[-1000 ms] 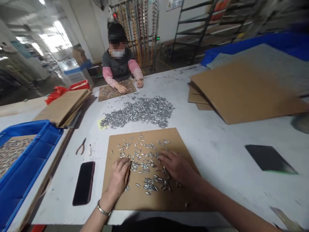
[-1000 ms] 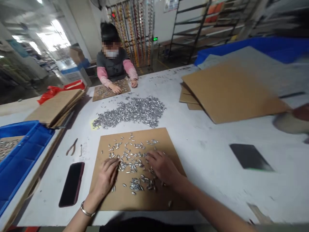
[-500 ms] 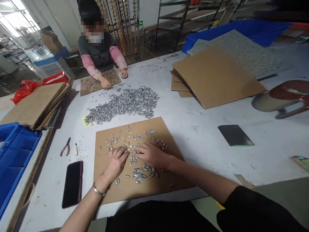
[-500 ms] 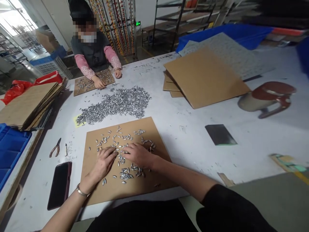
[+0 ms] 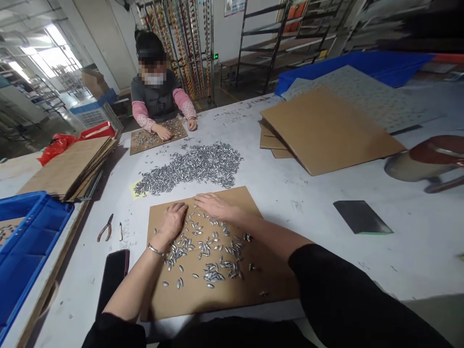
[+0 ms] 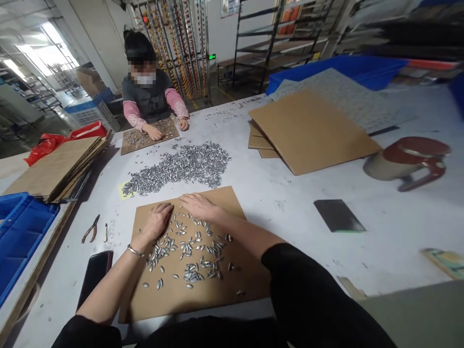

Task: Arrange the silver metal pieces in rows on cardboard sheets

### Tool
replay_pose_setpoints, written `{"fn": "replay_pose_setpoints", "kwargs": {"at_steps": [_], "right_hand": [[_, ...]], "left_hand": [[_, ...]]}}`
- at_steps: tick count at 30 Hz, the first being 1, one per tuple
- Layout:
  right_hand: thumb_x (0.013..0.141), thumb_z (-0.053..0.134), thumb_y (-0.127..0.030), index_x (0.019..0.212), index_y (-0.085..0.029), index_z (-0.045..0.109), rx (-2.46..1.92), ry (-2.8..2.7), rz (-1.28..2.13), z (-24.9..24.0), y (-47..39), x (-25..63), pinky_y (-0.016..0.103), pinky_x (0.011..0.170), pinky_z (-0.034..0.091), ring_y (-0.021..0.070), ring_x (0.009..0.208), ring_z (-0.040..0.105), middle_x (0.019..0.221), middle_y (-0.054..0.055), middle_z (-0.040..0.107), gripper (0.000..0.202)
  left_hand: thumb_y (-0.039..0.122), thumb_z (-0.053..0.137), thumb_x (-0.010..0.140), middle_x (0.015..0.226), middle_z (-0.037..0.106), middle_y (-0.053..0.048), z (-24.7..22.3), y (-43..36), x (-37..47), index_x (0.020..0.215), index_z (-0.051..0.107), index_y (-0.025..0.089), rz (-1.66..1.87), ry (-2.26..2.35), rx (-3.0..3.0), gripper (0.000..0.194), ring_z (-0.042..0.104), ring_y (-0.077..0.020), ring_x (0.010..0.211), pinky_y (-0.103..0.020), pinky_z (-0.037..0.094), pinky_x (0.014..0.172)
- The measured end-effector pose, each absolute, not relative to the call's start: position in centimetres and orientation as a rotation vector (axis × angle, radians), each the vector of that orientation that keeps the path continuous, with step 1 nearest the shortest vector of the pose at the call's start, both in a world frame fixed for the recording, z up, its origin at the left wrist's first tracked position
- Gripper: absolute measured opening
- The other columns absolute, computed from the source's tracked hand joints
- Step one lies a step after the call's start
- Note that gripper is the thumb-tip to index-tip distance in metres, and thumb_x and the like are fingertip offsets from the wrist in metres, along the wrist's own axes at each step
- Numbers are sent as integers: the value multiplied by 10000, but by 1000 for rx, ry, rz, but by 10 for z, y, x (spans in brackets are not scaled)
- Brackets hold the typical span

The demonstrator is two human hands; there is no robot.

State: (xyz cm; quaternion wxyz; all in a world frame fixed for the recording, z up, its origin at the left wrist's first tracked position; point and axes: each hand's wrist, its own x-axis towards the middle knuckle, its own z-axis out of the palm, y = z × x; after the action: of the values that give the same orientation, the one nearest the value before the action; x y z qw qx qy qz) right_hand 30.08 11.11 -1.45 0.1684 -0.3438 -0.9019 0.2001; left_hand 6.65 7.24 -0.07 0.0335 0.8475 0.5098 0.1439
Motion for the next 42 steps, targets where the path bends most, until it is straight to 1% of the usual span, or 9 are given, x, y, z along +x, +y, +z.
{"fn": "replay_pose_setpoints", "kwargs": {"at_steps": [4, 11, 16, 22, 27, 31, 34, 37, 42], "right_hand": [[996, 480, -202, 1202, -191, 692, -987, -2591, 600, -10, 104, 320, 463, 1101, 384, 280, 1216, 567, 1238, 129, 675, 296], [1017, 461, -236, 1105, -165, 689, -1537, -2406, 380, -10, 45, 406, 331, 864, 460, 245, 968, 574, 1024, 127, 620, 255], [1027, 433, -219, 1130, -181, 689, -1457, -2439, 322, -10, 7, 409, 326, 895, 430, 229, 991, 559, 1079, 121, 625, 278], [1018, 460, -208, 1130, -193, 706, -875, -2613, 290, -23, -31, 389, 395, 969, 410, 234, 1061, 560, 1183, 115, 659, 270], [997, 448, -139, 1109, -168, 712, -989, -2476, 134, -28, -42, 380, 396, 937, 419, 229, 1018, 568, 1131, 124, 685, 288], [1014, 492, -202, 1080, -206, 715, -733, -2593, 168, -25, -66, 352, 364, 888, 409, 213, 982, 548, 1097, 82, 703, 233], [1020, 504, -227, 1071, -204, 711, -702, -2607, 207, -27, -73, 347, 356, 877, 406, 208, 970, 542, 1068, 76, 700, 215], [998, 475, -153, 1015, -165, 714, -866, -2524, 223, -28, -72, 356, 359, 887, 408, 216, 986, 532, 1069, 108, 681, 240], [994, 508, -204, 1072, -206, 711, -747, -2586, 270, -25, -78, 345, 370, 905, 397, 222, 1032, 535, 1148, 92, 683, 217]], "left_hand": [[281, 384, 1026, 1286, 661, -177, 7, 64, 43, 1212, 666, 172, 629, 1634, 2591, 355, 603, -301, 1200, -525, 502, 1033], [441, 455, 993, 1105, 674, -126, -1, 10, -2, 1158, 694, 231, 568, 1608, 2565, 359, 644, -289, 975, -465, 550, 891], [412, 405, 1011, 1137, 677, -138, 1, -4, 8, 1140, 696, 228, 612, 1736, 2627, 368, 623, -303, 977, -505, 527, 898], [330, 450, 1020, 1217, 690, -126, -3, -26, 24, 1154, 679, 227, 587, 1443, 2759, 285, 620, -294, 1100, -498, 540, 940], [266, 485, 1014, 1224, 682, -136, -3, -47, 30, 1196, 655, 203, 760, 1498, 2741, 257, 614, -282, 1103, -504, 545, 950], [188, 546, 985, 1277, 666, -128, -1, -79, 69, 1305, 599, 207, 746, 1131, 2771, 325, 599, -256, 1190, -462, 518, 1021], [151, 557, 974, 1245, 689, -112, -6, -96, 85, 1258, 620, 204, 641, 923, 2808, 295, 601, -255, 1207, -456, 508, 1036], [132, 564, 967, 1148, 712, -104, -7, -102, 78, 1178, 645, 199, 666, 1071, 2791, 235, 626, -254, 1144, -461, 521, 996], [194, 575, 976, 1304, 660, -128, -1, -109, 74, 1275, 610, 210, 563, 1068, 2812, 301, 575, -276, 1245, -491, 500, 1045]]}}
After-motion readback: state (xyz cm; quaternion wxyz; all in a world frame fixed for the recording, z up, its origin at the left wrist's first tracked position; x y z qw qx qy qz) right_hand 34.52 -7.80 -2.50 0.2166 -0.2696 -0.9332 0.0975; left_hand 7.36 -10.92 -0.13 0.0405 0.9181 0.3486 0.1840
